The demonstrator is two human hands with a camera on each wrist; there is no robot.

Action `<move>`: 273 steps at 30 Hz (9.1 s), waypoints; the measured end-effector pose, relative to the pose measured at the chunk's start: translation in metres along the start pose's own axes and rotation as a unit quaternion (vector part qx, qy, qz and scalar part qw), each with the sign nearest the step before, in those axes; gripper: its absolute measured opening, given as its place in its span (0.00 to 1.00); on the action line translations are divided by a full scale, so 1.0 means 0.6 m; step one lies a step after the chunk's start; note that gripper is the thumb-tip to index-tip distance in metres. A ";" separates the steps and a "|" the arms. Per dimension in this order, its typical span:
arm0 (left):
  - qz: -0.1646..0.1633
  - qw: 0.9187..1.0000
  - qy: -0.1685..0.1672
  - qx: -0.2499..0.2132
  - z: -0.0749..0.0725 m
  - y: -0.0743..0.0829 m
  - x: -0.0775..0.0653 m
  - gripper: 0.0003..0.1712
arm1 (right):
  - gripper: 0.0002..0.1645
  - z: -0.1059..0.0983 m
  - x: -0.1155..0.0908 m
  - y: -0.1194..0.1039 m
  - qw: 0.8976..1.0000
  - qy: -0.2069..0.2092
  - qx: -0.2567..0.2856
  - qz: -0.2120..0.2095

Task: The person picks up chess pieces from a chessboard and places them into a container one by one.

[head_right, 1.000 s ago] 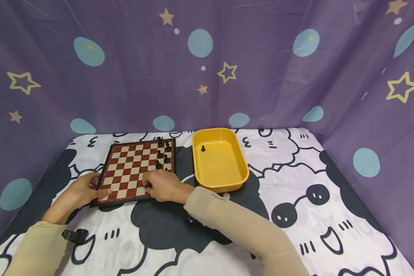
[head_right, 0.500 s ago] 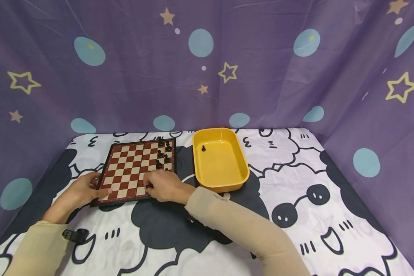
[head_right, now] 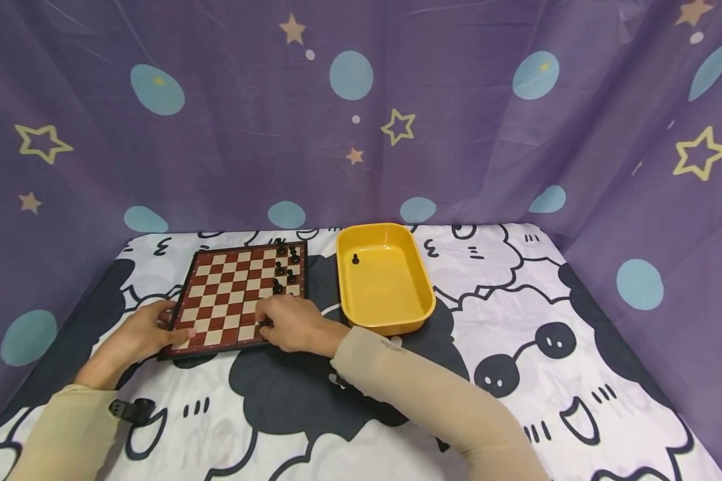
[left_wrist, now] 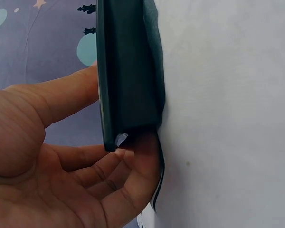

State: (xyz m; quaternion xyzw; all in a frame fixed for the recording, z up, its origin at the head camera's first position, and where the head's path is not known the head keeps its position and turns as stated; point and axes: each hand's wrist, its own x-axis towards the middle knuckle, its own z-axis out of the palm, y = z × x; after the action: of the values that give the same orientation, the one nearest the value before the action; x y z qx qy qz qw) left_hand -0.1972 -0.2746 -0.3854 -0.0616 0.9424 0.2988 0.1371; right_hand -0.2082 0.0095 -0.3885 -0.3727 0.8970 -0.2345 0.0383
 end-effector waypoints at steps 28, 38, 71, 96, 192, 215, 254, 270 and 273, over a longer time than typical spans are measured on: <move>0.006 1.000 0.002 -0.006 0.002 0.002 -0.002 0.48 | 0.11 -0.051 -0.058 0.019 1.000 0.028 0.010 -0.001; 0.022 1.000 0.006 -0.003 0.002 0.001 -0.003 0.46 | 0.11 -0.065 -0.080 0.036 0.999 0.038 -0.019 -0.003; 0.011 1.000 0.004 0.001 0.004 0.000 -0.001 0.47 | 0.10 -0.176 -0.083 0.110 0.991 0.130 -0.018 0.039; 0.031 0.999 0.011 -0.009 0.005 0.000 -0.006 0.45 | 0.11 -0.222 -0.049 0.161 0.991 0.111 -0.020 0.066; 0.010 1.000 0.007 -0.008 0.005 0.000 -0.004 0.47 | 0.07 -0.149 0.009 0.312 0.990 -0.003 -0.052 0.131; 0.008 1.000 0.006 -0.001 0.003 -0.002 -0.002 0.48 | 0.14 -0.172 0.002 0.297 0.989 -0.011 -0.036 0.144; -0.003 1.000 0.006 -0.010 0.004 0.002 -0.005 0.48 | 0.17 -0.220 -0.030 0.209 0.995 0.007 -0.042 0.090; -0.002 1.000 0.004 -0.008 0.004 0.000 -0.002 0.48 | 0.18 -0.216 -0.052 0.179 0.997 0.028 -0.051 0.059; 0.001 1.000 0.004 -0.008 0.004 -0.001 -0.002 0.49 | 0.17 -0.213 -0.056 0.169 0.997 0.033 -0.041 0.054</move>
State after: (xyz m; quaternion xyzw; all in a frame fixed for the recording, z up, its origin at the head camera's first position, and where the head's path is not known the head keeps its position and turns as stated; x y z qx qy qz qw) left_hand -0.1951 -0.2738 -0.3873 -0.0633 0.9405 0.3064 0.1322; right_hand -0.2810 0.1449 -0.3240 -0.3169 0.9256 -0.2068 0.0062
